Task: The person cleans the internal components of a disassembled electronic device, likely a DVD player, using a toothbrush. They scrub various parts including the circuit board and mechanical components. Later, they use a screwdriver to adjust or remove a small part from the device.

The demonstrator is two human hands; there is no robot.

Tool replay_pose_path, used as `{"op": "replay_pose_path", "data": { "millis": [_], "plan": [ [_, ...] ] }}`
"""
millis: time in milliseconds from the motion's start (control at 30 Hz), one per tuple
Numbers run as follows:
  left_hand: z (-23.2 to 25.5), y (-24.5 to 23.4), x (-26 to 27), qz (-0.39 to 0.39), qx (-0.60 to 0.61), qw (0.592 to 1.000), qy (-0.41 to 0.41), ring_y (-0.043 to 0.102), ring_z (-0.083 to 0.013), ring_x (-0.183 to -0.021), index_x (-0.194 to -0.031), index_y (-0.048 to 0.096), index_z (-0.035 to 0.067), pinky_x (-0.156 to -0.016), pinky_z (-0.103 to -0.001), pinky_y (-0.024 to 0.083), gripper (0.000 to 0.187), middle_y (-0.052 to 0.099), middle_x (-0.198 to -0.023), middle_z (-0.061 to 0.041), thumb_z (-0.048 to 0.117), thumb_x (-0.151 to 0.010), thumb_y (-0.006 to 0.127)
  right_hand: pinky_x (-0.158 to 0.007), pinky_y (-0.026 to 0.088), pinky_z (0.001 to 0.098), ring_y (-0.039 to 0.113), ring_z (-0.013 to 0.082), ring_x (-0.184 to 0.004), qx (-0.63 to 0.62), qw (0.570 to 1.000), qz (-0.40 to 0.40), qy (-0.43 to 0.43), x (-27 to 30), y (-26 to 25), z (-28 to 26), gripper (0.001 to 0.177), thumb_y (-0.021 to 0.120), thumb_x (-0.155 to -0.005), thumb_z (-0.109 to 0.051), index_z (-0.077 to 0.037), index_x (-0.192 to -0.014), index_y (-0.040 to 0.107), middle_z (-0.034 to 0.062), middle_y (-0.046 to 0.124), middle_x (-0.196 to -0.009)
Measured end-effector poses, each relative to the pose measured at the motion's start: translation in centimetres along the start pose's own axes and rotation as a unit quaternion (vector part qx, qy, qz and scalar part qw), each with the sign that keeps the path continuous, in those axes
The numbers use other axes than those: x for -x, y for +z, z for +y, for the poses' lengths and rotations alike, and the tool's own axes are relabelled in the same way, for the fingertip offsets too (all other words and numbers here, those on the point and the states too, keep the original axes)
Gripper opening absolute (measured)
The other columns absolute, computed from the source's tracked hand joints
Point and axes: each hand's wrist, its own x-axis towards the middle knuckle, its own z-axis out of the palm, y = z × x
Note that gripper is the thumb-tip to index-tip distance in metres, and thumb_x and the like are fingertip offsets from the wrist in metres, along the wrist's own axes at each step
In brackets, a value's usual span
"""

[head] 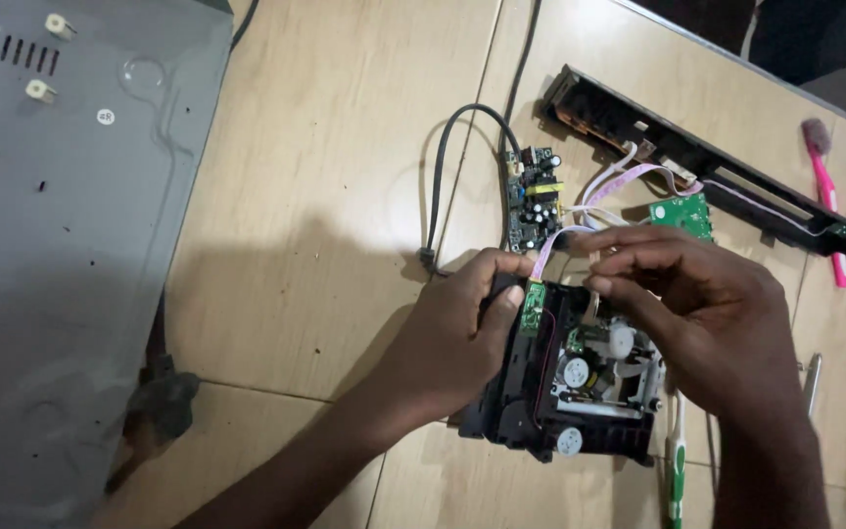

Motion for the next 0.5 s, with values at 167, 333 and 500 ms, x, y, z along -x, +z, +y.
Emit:
{"op": "replay_pose_path", "data": {
  "millis": [167,333,500],
  "plan": [
    [-0.1,0.1,-0.3,0.003,-0.01,1.0,-0.028,0.053,-0.0142,-0.061,-0.124,0.065,0.018,-0.061,-0.035,0.041,0.034,0.059,-0.072,-0.001,0.022,-0.096,0.047,-0.084,0.06,0.0299,0.079,0.0174,-0.094,0.103,0.99,-0.086,-0.043,-2.1,-1.6,1.7,0.009,0.074,-0.087,-0.008,-0.007,-0.096,0.078,0.0072,0.081,-0.099],
    [0.0,-0.1,-0.2,-0.001,-0.002,1.0,-0.032,0.052,-0.0141,-0.059,-0.125,0.065,0.018,-0.061,-0.034,0.041,0.036,0.063,-0.071,-0.002,0.021,-0.095,0.045,-0.084,0.062,0.0314,0.081,0.018,-0.094,0.126,0.966,-0.175,-0.143,-3.9,-2.4,1.6,0.022,0.063,-0.088,0.002,-0.011,-0.097,0.078,0.0025,0.082,-0.099],
    [-0.5,0.0,-0.3,-0.012,0.001,0.999,-0.032,0.035,-0.0117,-0.05,-0.125,0.064,0.019,-0.052,-0.035,0.028,0.03,0.039,-0.054,0.002,0.02,-0.099,0.049,-0.082,0.065,0.0333,0.083,0.019,-0.095,0.131,0.953,-0.219,-0.164,-4.4,-2.6,1.5,0.02,0.068,-0.086,-0.002,-0.015,-0.094,0.081,0.0024,0.083,-0.102]
  ]
}}
